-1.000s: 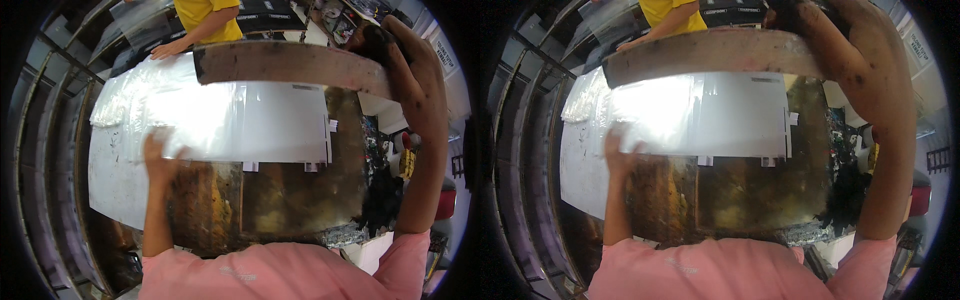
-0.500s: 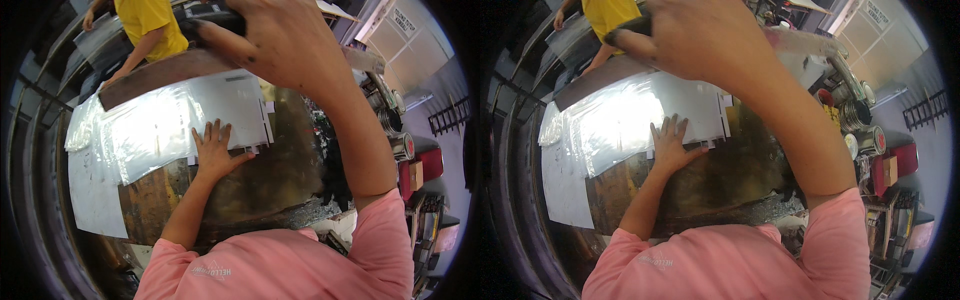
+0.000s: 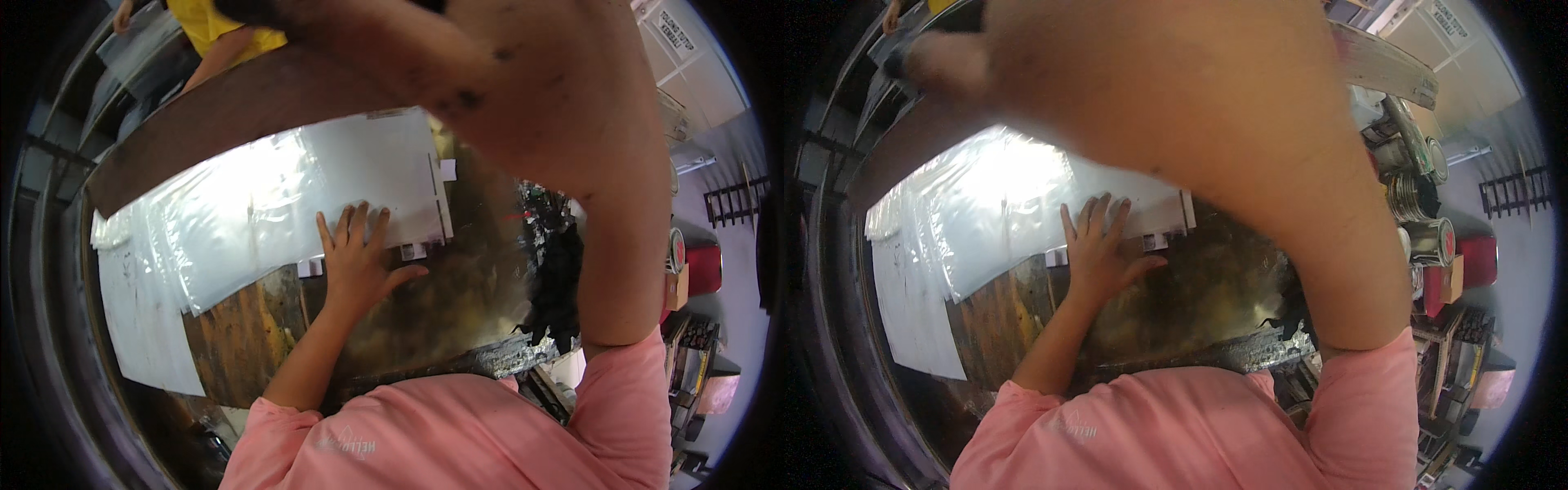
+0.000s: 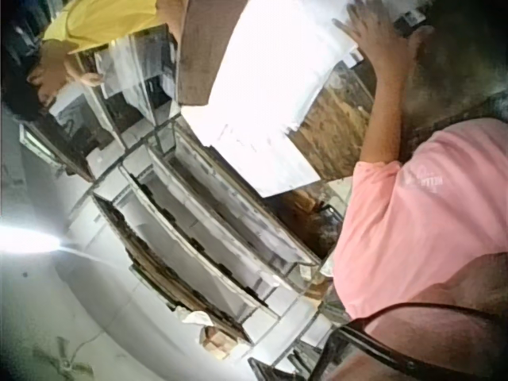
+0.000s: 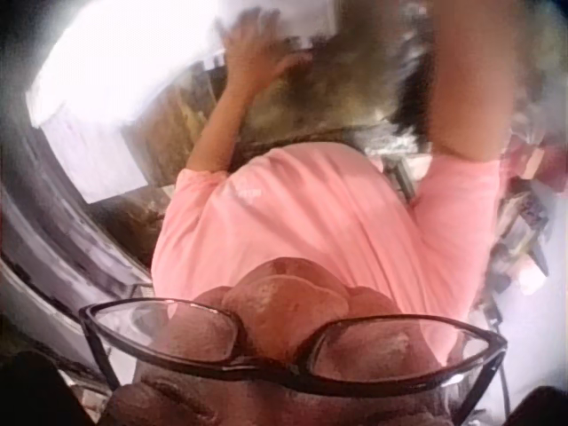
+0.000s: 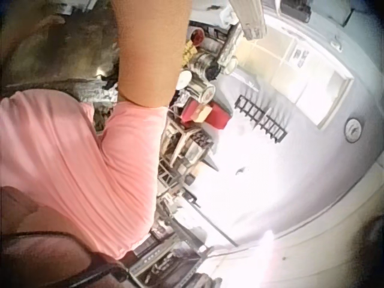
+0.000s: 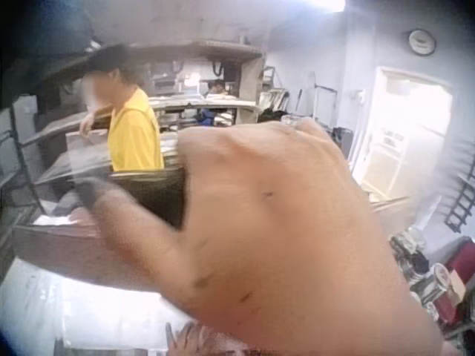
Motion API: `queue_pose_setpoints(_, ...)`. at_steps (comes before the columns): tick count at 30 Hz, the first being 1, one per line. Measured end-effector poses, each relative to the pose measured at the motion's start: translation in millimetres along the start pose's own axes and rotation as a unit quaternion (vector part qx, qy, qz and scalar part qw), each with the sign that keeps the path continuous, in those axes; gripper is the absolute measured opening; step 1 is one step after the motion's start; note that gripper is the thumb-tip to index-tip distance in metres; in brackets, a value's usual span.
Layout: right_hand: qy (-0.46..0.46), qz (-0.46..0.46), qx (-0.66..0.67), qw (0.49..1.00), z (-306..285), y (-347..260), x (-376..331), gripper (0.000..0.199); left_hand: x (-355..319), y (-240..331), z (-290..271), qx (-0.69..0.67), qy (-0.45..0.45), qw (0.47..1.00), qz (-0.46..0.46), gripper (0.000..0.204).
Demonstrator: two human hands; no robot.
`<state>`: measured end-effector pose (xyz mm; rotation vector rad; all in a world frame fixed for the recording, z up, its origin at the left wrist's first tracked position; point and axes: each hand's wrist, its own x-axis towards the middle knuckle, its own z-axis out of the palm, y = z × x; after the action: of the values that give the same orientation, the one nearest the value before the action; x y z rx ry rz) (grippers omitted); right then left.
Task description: The person performs screen printing by placing a plastic sheet on a flat surface, lowering a screen frame, and using a squeegee to apply black ink across the screen repeatedly for several sheets.
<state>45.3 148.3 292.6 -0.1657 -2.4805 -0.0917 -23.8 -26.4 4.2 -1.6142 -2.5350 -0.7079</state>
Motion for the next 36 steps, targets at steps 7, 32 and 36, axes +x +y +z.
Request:
queue_pose_setpoints(7,-0.081,0.15,0.065,0.983,-33.7,-39.2,39.1,0.053,-0.9,-4.4,-20.9,-0.032,0.079,0.996,-0.04,0.095)
queue_pose_setpoints(32,-0.192,0.04,0.053,0.979,81.5,-21.9,-150.0,0.042,-130.5,-47.0,-51.4,-0.191,0.152,0.946,-0.214,0.107)
queue_pose_setpoints(36,-0.141,0.035,0.032,0.989,26.9,-42.5,-131.6,0.043,-79.8,-5.3,-95.8,-0.447,0.272,0.829,-0.197,0.101)
